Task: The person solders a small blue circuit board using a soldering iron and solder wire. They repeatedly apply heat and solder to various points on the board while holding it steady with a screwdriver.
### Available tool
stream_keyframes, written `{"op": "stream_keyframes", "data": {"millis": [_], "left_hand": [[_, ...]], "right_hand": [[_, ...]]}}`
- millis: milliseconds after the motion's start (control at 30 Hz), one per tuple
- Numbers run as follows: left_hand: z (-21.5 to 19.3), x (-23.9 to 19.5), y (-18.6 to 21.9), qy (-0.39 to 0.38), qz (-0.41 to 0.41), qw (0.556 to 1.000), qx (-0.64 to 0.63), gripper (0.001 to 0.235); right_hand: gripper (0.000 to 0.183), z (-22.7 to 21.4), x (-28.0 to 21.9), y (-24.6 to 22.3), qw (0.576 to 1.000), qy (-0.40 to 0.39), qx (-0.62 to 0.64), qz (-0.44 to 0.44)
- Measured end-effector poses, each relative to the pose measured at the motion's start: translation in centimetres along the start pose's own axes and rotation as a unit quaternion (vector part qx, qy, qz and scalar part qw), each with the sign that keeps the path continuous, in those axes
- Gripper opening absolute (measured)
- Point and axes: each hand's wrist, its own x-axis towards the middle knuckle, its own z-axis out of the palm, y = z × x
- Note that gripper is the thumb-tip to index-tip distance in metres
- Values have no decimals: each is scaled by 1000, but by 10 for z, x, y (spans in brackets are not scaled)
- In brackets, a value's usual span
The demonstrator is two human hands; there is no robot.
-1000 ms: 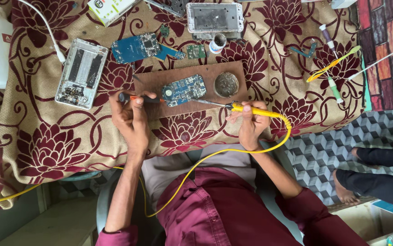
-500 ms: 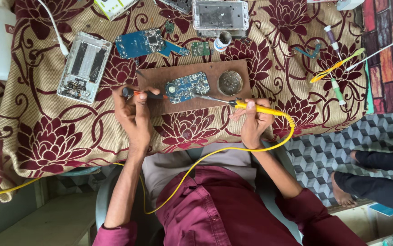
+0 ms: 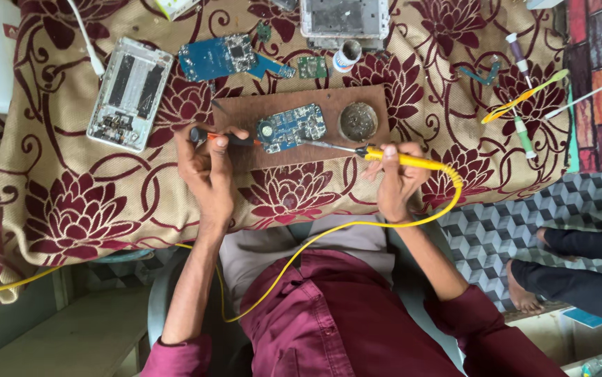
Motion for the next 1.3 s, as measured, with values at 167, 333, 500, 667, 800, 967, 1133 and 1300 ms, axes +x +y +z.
{"op": "stream_keyframes", "data": {"millis": [167, 333, 500, 667, 800, 967, 1133, 1300], "left_hand": [[1, 1, 0, -4, 5, 1000, -15, 15], [2, 2, 3, -1, 6, 1000, -11, 14], [5, 2, 3, 6, -17, 1000, 4, 13], [2, 2, 3, 6, -20, 1000, 4, 13], [5, 1, 2, -5, 46, 999, 14, 11], [3, 2, 1, 4, 0, 1000, 14, 12], [3, 2, -2, -6, 34, 999, 7, 13], [0, 3, -3, -8, 23, 1000, 8, 14]], "right_hand": [[18, -6, 16, -17, 997, -49, -55, 19], [18, 4, 29, -30, 996, -58, -74, -1], [21, 16, 18, -45, 991, -43, -110, -59], [25, 27, 19, -54, 991, -6, -125, -35], [36, 34, 32, -56, 961, 44, -240, -130], [39, 34, 32, -58, 952, 36, -272, -140], [32, 28, 25, -50, 944, 22, -291, -152], [35, 24, 21, -32, 959, 49, -245, -131]]}}
